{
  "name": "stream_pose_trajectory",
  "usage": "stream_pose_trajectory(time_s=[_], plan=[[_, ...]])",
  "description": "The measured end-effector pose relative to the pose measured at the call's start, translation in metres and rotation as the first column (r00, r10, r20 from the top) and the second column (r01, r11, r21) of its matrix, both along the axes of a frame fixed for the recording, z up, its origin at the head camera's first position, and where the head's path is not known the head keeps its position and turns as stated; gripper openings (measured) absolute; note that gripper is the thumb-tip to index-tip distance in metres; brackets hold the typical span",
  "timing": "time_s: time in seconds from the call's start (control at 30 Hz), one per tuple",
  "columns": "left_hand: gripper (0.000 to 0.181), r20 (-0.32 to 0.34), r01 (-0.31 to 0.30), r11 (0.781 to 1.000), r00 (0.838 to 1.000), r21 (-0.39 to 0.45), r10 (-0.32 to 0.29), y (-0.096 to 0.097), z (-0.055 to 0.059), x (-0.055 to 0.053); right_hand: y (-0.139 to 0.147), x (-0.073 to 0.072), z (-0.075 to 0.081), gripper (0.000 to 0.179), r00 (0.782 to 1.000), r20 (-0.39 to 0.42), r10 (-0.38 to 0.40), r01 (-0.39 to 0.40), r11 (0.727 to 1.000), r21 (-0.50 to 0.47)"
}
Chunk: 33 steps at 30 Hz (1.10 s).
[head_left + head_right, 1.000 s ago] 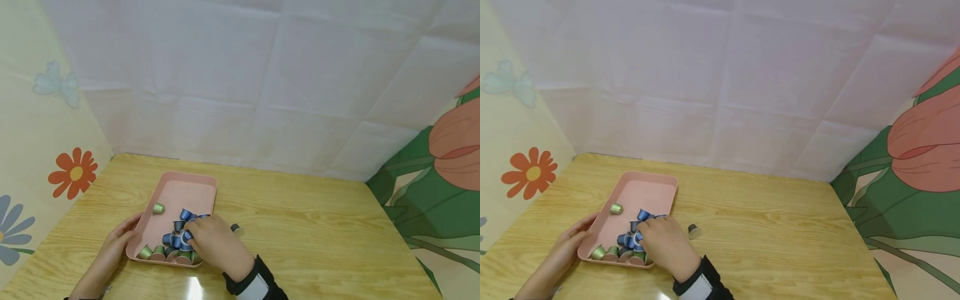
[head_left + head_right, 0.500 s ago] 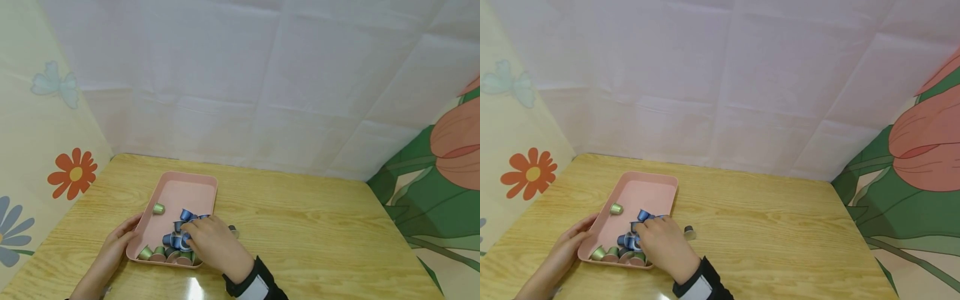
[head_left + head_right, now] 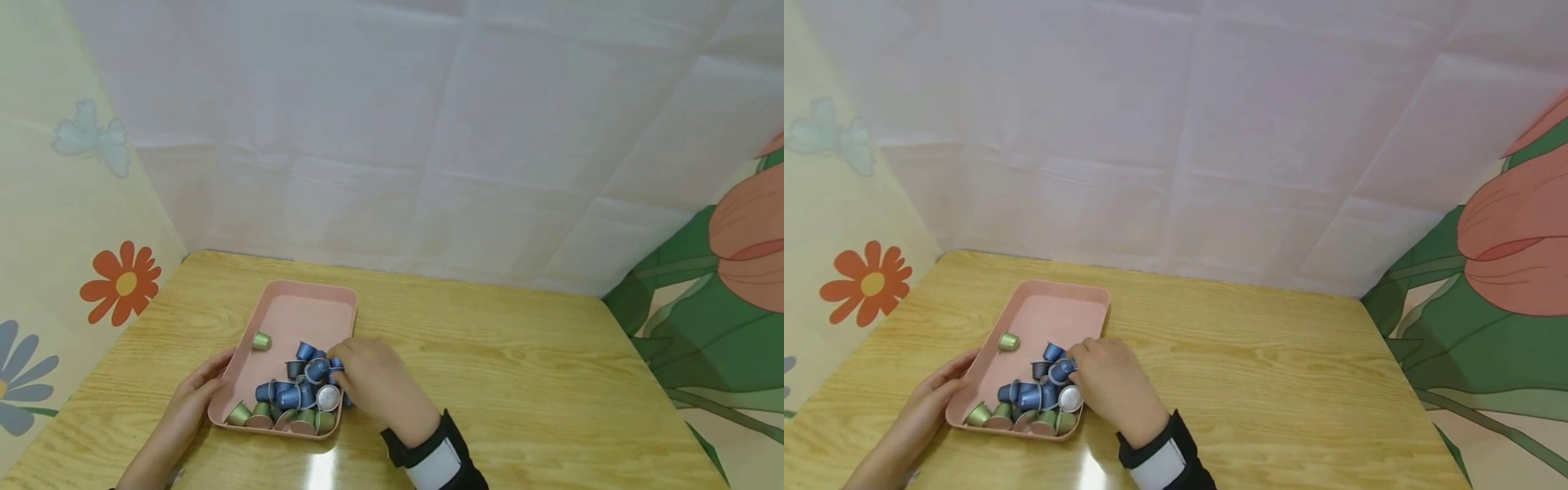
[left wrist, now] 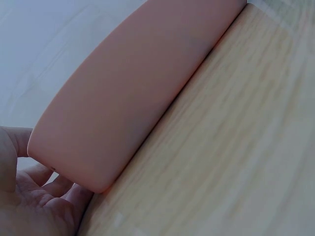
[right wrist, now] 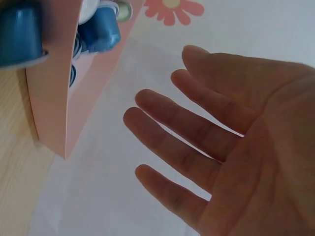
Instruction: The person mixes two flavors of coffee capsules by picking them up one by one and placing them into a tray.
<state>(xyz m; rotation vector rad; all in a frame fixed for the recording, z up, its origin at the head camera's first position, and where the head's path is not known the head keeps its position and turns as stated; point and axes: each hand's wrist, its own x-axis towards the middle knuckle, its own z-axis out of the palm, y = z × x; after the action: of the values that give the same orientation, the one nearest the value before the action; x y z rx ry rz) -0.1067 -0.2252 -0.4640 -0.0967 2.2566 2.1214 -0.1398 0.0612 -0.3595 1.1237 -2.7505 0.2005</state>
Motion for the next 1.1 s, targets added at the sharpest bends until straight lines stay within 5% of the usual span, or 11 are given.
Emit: stream_pose_trajectory(time_s=[0.5,0.73,1.1], plan=[[0.062,-0.010,0.002,1.000,1.000,-0.007,-0.003,0.002,0.002,0.000,0.021,-0.009,0.003,0.030,0.977,0.165,-0.134,0.144,0.989,-0.046],[0.063,-0.011,-0.006,1.000,1.000,-0.001,0.006,0.001,0.001,0.000,0.035,-0.018,0.002,0.037,0.921,0.305,-0.243,0.260,0.965,-0.015],[0.064,-0.019,-0.005,1.000,1.000,-0.005,0.005,0.002,0.002,0.000,0.049,-0.026,-0.007,0.047,0.838,0.434,-0.330,0.334,0.940,0.068]])
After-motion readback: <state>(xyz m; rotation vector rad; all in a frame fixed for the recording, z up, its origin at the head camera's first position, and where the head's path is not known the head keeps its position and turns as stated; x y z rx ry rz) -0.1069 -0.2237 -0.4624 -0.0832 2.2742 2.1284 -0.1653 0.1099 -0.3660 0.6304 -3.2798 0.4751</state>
